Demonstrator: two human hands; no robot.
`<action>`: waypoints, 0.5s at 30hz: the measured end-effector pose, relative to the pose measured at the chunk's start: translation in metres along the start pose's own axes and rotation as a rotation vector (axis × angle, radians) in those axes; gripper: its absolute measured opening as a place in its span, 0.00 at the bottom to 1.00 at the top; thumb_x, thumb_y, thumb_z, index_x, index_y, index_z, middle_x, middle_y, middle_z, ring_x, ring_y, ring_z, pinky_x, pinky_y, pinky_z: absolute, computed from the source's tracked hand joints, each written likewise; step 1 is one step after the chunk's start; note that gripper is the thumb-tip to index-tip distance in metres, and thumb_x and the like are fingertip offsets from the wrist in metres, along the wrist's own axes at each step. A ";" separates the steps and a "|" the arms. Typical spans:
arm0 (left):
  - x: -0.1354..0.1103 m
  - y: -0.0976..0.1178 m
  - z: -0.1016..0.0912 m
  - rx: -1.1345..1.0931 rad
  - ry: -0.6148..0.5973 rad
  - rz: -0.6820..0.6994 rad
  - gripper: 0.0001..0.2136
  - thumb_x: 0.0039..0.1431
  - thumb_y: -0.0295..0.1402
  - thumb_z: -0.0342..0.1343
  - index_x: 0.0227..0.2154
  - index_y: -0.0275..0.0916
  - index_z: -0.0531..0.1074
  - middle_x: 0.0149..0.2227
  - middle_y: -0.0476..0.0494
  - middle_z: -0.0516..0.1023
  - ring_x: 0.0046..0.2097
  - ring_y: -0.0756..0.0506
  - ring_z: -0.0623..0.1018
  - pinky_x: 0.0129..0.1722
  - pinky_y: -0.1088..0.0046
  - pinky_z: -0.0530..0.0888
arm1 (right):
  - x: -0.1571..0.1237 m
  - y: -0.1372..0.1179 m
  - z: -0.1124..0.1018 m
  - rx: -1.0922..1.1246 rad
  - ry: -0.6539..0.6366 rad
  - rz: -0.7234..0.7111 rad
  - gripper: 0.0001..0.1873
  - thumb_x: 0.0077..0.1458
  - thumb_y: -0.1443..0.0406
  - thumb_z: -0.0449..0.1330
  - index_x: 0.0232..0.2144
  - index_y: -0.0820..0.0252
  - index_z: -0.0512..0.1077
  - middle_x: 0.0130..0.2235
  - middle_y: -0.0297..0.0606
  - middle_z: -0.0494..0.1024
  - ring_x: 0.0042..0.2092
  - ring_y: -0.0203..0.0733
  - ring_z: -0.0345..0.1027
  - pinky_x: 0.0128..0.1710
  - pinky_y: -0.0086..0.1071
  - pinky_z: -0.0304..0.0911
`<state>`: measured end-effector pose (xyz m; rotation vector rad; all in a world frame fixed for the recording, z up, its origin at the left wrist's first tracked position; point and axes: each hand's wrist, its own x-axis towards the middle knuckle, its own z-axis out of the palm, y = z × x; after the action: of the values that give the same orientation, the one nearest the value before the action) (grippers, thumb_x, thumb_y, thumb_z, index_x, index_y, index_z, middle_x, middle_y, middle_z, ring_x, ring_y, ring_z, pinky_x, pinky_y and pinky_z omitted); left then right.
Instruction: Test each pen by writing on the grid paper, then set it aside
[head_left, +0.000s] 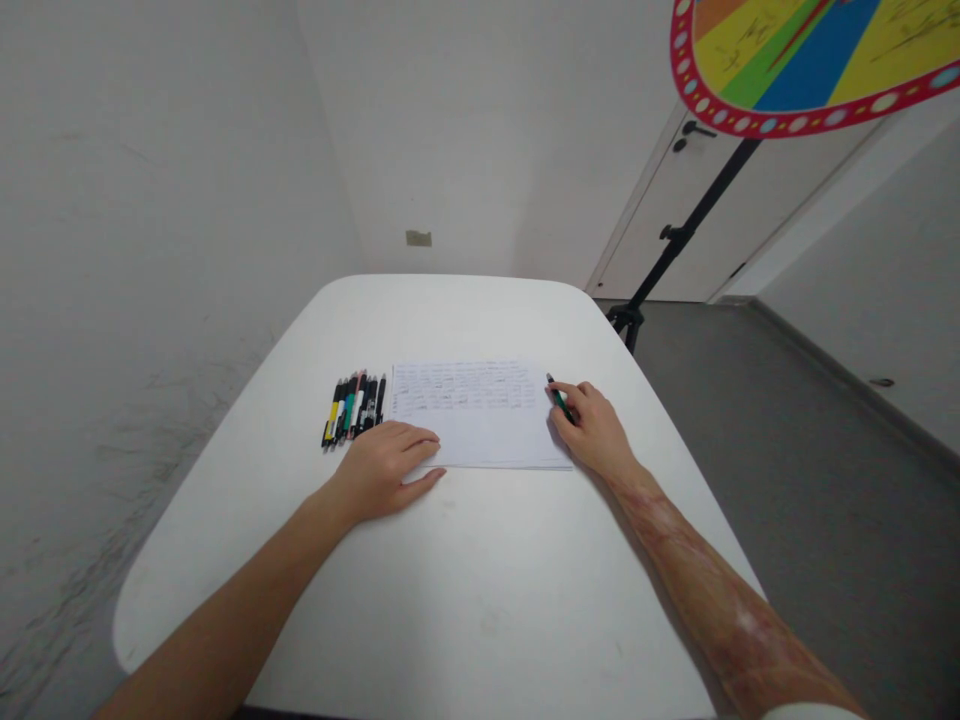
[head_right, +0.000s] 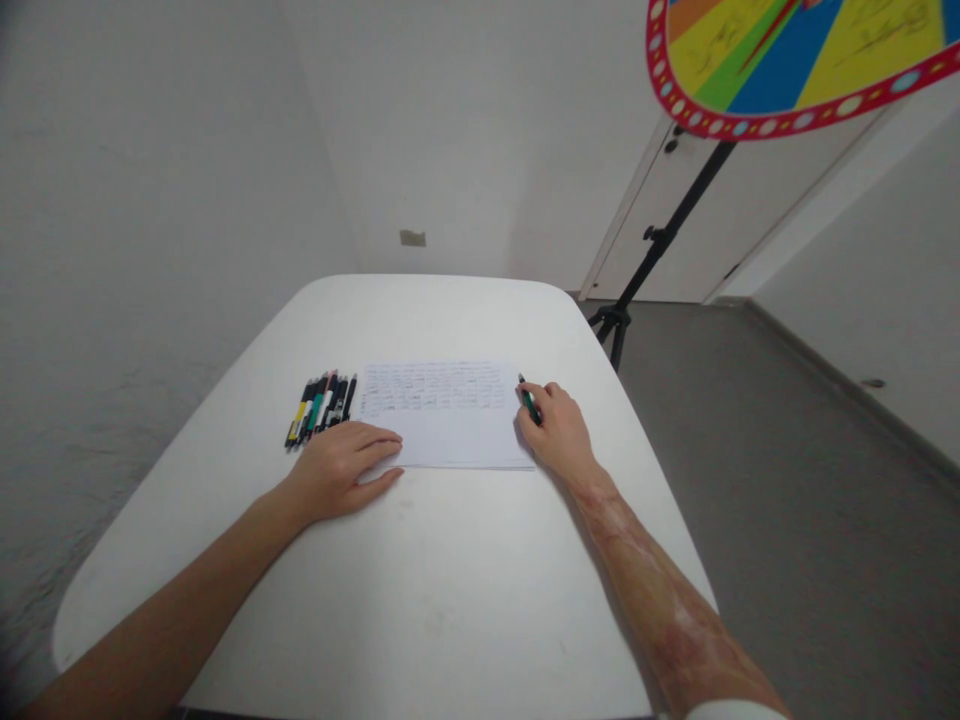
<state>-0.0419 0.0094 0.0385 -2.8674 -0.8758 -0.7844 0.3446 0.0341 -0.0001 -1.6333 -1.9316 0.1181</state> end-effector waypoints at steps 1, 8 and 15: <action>0.001 -0.001 -0.002 0.054 0.035 -0.069 0.09 0.75 0.39 0.58 0.43 0.41 0.80 0.45 0.39 0.87 0.45 0.40 0.86 0.48 0.59 0.81 | 0.000 -0.001 0.000 0.013 0.014 0.007 0.23 0.66 0.61 0.58 0.60 0.61 0.78 0.40 0.44 0.74 0.39 0.51 0.70 0.43 0.44 0.66; 0.001 -0.016 -0.015 0.432 -0.035 -0.642 0.12 0.73 0.42 0.56 0.38 0.40 0.77 0.35 0.40 0.83 0.40 0.37 0.82 0.41 0.61 0.75 | 0.000 -0.004 -0.001 0.053 0.057 0.045 0.23 0.65 0.60 0.58 0.58 0.63 0.76 0.41 0.44 0.74 0.39 0.50 0.69 0.42 0.43 0.66; 0.000 -0.022 -0.016 0.490 -0.167 -0.774 0.12 0.72 0.42 0.54 0.40 0.40 0.77 0.39 0.36 0.84 0.42 0.34 0.84 0.39 0.60 0.73 | 0.001 -0.002 0.001 0.033 0.025 0.062 0.25 0.61 0.62 0.59 0.58 0.64 0.76 0.38 0.42 0.79 0.35 0.48 0.69 0.39 0.42 0.64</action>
<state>-0.0607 0.0247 0.0505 -2.1514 -1.9263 -0.2708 0.3426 0.0349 0.0002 -1.6654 -1.8518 0.1528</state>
